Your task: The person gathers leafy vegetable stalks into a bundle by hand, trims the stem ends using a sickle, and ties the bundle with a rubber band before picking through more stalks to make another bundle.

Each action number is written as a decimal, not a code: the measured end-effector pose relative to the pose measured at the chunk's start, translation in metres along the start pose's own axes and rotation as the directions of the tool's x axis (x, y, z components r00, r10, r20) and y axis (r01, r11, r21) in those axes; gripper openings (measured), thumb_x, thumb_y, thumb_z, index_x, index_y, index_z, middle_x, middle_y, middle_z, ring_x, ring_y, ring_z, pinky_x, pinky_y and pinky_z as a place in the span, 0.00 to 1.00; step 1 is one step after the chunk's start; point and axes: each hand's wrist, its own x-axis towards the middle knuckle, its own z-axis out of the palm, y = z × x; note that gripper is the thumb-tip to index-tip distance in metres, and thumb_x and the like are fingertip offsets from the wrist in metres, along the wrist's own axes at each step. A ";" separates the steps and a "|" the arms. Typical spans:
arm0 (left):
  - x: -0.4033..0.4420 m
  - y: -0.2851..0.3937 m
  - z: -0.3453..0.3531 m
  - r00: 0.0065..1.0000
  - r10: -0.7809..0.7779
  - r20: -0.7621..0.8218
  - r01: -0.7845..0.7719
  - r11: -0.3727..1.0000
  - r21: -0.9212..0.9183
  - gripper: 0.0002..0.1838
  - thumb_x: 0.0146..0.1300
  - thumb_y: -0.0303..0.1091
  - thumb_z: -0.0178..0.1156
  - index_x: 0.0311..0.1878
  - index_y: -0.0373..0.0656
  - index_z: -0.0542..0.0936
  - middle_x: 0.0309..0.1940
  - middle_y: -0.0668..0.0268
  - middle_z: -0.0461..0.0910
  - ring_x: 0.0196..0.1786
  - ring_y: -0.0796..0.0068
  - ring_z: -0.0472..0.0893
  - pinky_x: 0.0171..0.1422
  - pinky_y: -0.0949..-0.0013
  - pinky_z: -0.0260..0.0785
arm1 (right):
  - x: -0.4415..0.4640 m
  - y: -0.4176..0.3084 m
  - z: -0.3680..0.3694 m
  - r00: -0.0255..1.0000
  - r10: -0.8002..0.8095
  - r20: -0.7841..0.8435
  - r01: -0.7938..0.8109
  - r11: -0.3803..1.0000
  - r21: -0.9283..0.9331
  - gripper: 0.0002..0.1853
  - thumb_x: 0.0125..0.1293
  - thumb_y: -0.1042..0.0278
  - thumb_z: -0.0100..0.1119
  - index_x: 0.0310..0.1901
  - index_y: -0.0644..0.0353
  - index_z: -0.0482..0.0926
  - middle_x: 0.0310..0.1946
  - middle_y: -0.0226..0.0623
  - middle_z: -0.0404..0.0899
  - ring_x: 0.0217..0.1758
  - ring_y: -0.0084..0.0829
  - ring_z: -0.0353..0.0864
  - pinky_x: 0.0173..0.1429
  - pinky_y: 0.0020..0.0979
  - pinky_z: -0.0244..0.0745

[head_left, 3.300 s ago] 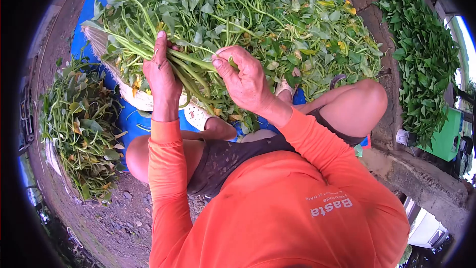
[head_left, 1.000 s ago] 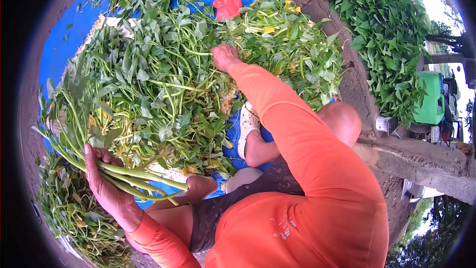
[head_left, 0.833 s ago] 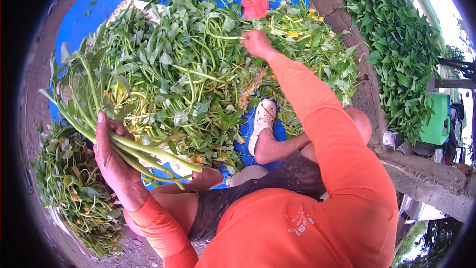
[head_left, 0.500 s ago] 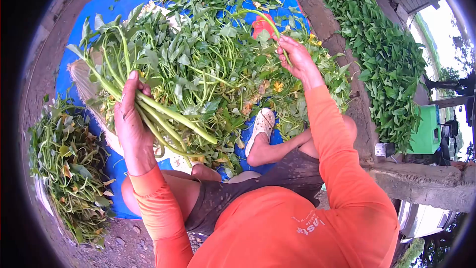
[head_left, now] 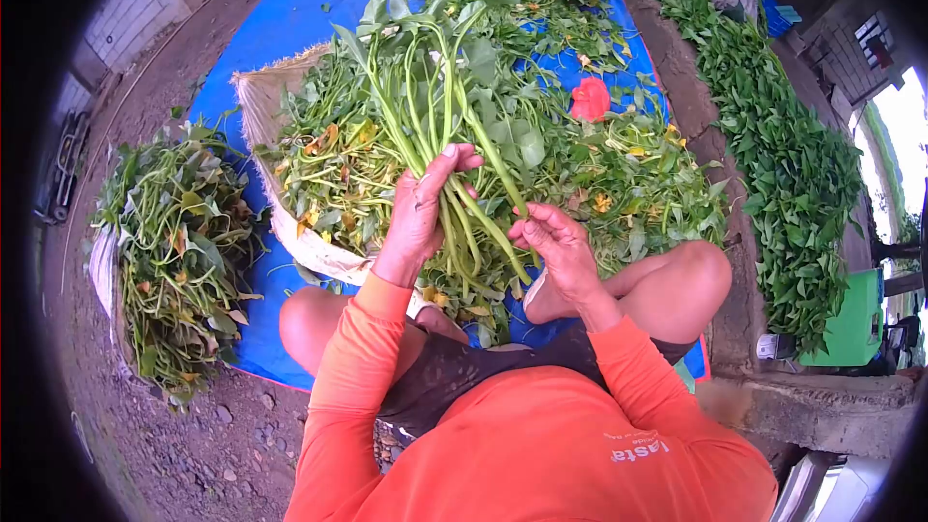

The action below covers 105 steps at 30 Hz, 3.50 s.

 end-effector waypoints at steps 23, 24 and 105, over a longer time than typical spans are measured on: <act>-0.065 0.020 0.027 0.896 -0.404 0.183 0.134 0.641 0.756 0.18 0.69 0.48 0.77 0.39 0.42 0.88 0.28 0.73 0.83 0.28 0.84 0.79 0.33 0.71 0.70 | 0.071 -0.116 -0.013 0.383 -0.161 0.910 0.884 -0.221 -0.411 0.56 0.46 0.64 0.80 0.82 0.48 0.65 0.86 0.41 0.59 0.90 0.50 0.55 0.88 0.66 0.46; -0.067 0.017 0.022 0.875 -0.438 0.205 0.163 0.668 0.726 0.18 0.68 0.49 0.77 0.40 0.42 0.87 0.28 0.73 0.83 0.29 0.84 0.79 0.34 0.71 0.70 | 0.072 -0.113 -0.013 0.383 -0.156 0.910 0.887 -0.215 -0.410 0.55 0.45 0.64 0.80 0.80 0.49 0.67 0.85 0.41 0.62 0.90 0.48 0.57 0.89 0.65 0.46; 0.013 -0.169 -0.130 0.656 -0.187 -0.731 0.221 0.974 -0.051 0.18 0.66 0.44 0.79 0.33 0.37 0.89 0.20 0.71 0.75 0.19 0.77 0.70 0.26 0.68 0.65 | 0.059 0.021 -0.004 1.000 0.001 -0.018 -0.007 0.953 -0.302 0.14 0.76 0.76 0.70 0.60 0.67 0.86 0.48 0.28 0.89 0.44 0.18 0.84 0.53 0.23 0.81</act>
